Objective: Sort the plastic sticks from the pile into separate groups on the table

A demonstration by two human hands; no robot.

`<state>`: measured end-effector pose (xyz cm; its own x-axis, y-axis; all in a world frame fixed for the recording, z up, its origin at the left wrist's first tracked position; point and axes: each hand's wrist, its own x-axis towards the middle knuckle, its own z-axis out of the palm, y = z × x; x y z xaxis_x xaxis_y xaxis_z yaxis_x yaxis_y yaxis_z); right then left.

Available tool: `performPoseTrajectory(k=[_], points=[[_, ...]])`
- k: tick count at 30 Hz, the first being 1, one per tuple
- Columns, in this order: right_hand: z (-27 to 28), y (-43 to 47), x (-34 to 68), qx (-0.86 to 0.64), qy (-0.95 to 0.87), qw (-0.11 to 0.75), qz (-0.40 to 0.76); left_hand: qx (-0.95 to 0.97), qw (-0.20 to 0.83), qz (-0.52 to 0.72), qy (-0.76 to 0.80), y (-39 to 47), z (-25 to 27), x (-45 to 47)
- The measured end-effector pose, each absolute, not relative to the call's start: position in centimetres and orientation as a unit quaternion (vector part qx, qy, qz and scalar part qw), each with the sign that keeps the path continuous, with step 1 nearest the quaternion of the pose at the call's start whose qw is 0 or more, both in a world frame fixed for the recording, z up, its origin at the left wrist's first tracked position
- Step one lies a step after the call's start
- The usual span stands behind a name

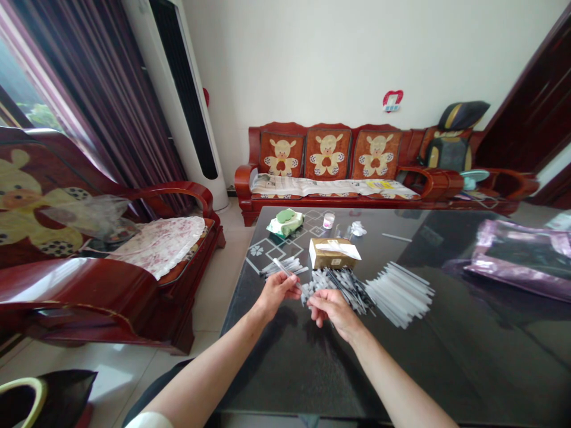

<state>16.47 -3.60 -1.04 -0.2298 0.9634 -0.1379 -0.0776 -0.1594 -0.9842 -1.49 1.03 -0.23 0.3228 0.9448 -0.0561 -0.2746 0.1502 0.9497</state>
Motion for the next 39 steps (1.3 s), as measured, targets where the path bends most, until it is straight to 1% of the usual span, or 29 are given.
performPoseTrajectory(k=[4, 12, 20, 25, 32, 37, 39], points=[[-0.86, -3.6, 16.51, -0.472, -0.477, 0.445, 0.593, 0.465, 0.671, 0.457, 0.353, 1.01, -0.32, -1.43], [-0.62, -3.64, 16.4, -0.441, -0.483, 0.407, 0.637, 0.464, 0.678, 0.459, 0.339, 1.11, -0.34, -1.58], [-0.65, -3.6, 16.61, -0.468, -0.471, 0.442, 0.603, 0.464, 0.676, 0.459, 0.342, 0.94, 0.0, -1.37], [-0.65, -3.67, 16.5, -0.453, -0.471, 0.412, 0.635, 0.464, 0.678, 0.462, 0.334, 1.09, 0.01, -1.5], [-0.27, -3.49, 16.65, -0.458, -0.473, 0.437, 0.613, 0.469, 0.677, 0.457, 0.335, 1.14, -0.12, -1.49], [-0.28, -3.57, 16.56, -0.452, -0.474, 0.404, 0.639, 0.465, 0.679, 0.459, 0.335, 1.14, -0.03, -1.53], [-0.26, -3.6, 16.57, -0.45, -0.48, 0.409, 0.632, 0.466, 0.679, 0.459, 0.335, 1.08, 0.09, -1.52]])
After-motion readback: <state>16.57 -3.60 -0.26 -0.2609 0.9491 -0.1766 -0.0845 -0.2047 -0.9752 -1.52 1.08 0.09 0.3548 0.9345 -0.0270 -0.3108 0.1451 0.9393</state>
